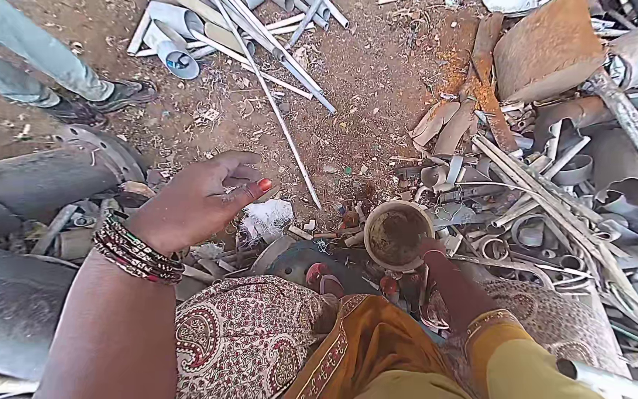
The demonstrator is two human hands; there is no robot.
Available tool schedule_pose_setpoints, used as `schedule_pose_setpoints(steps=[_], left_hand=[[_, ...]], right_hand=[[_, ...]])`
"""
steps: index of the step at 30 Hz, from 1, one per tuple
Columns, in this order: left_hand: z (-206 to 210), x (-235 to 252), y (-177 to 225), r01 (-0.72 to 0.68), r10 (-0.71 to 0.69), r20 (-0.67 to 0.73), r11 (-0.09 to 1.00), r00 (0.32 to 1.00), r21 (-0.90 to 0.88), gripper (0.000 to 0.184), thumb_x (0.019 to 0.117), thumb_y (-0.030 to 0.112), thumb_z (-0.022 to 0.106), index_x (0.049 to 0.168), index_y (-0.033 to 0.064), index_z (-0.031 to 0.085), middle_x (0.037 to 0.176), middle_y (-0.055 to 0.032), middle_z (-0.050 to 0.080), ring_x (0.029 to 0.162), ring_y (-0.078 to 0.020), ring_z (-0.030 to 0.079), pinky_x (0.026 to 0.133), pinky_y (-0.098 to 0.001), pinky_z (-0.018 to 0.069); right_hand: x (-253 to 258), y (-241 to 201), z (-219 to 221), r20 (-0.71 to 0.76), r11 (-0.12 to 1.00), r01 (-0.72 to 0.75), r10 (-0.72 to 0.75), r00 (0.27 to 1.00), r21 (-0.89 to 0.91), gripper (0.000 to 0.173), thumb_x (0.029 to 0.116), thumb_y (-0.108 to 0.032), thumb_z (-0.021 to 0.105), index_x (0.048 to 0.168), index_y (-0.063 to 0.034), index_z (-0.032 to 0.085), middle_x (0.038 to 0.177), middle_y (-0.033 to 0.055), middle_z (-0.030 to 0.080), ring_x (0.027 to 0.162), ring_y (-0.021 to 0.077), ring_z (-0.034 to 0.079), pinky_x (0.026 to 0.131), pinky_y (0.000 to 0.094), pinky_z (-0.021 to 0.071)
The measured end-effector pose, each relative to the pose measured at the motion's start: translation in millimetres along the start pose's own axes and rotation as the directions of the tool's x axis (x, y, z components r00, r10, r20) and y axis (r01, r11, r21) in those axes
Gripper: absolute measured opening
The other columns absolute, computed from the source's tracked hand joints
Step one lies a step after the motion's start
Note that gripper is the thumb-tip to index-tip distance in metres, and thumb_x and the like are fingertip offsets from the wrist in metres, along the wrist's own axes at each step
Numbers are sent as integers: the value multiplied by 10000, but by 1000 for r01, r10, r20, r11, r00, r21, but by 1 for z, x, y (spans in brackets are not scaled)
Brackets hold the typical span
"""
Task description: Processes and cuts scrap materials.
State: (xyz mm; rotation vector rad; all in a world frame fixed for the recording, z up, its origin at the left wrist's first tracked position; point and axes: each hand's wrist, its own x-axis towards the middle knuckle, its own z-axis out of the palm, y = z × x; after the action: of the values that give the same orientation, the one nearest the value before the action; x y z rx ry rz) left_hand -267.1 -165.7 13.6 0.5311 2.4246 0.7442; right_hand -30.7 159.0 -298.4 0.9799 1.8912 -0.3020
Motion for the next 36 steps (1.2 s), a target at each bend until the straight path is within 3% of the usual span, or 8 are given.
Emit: schedule_pose_setpoints(steps=[9, 13, 19, 23, 27, 30, 33, 36], left_hand=[[2, 4, 16, -37, 37, -5, 999, 999, 20, 492, 1036, 287, 593, 1445, 27, 507, 1308, -230, 642, 1187, -374, 638, 1002, -611, 472], [0, 1, 8, -30, 30, 7, 1000, 1000, 6, 505, 1031, 296, 590, 1450, 30, 498, 1294, -206, 650, 1167, -337, 642, 986, -579, 487], [-5, 0, 11, -12, 12, -8, 1000, 1000, 19, 486, 1045, 281, 571, 1453, 28, 493, 1321, -222, 631, 1201, -351, 623, 1009, -590, 464], [-4, 1, 9, -49, 49, 4, 998, 999, 48, 489, 1042, 314, 571, 1448, 50, 509, 1295, -185, 653, 1193, -335, 632, 1004, -599, 473], [-7, 0, 10, -29, 29, -5, 999, 1000, 30, 492, 1049, 298, 567, 1463, 43, 489, 1309, -200, 645, 1212, -353, 619, 1012, -610, 458], [-6, 0, 11, -47, 47, -10, 998, 999, 30, 485, 1045, 301, 574, 1449, 45, 498, 1303, -206, 643, 1200, -357, 622, 1002, -614, 459], [-4, -1, 14, -64, 64, 5, 997, 998, 34, 506, 1043, 290, 576, 1467, 27, 487, 1297, -218, 645, 1199, -366, 624, 1014, -607, 459], [-4, -1, 14, -59, 59, 10, 998, 998, 34, 494, 1047, 286, 569, 1459, 26, 486, 1309, -217, 641, 1202, -365, 626, 1013, -604, 465]], right_hand=[[-23, -23, 32, 197, 982, 189, -190, 962, 26, 576, 1042, -258, 531, 1572, -97, 372, 1448, 233, 570, 1338, 400, 566, 1058, 607, 466], [-5, -8, 24, 78, 978, 11, -28, 997, 210, 496, 1106, -372, 412, 1460, -42, 524, 1440, 212, 589, 1351, 352, 568, 1085, 557, 461], [-22, 4, 18, 63, 990, 89, -82, 995, -113, 437, 1088, -198, 405, 1485, -17, 435, 1384, 252, 608, 1284, 416, 608, 1016, 605, 498], [-9, 17, 12, 3, 996, 53, -53, 999, -74, 470, 1103, -263, 393, 1515, -43, 445, 1395, 251, 608, 1289, 421, 604, 1017, 613, 498], [-27, 4, 24, 83, 985, 115, -105, 991, -125, 478, 1078, -162, 433, 1526, -10, 369, 1391, 269, 595, 1282, 438, 604, 1016, 602, 503], [-17, 13, 18, 44, 999, 25, -24, 999, -25, 487, 1116, -275, 363, 1535, -30, 405, 1419, 234, 595, 1313, 389, 593, 1043, 578, 488], [-28, 3, 26, 70, 990, 98, -91, 993, -98, 460, 1073, -170, 420, 1507, -17, 404, 1393, 244, 602, 1286, 401, 611, 1017, 585, 509], [-26, 10, 20, 76, 995, 64, -58, 995, -80, 452, 1083, -216, 429, 1488, -18, 455, 1404, 233, 604, 1306, 396, 596, 1030, 590, 493]])
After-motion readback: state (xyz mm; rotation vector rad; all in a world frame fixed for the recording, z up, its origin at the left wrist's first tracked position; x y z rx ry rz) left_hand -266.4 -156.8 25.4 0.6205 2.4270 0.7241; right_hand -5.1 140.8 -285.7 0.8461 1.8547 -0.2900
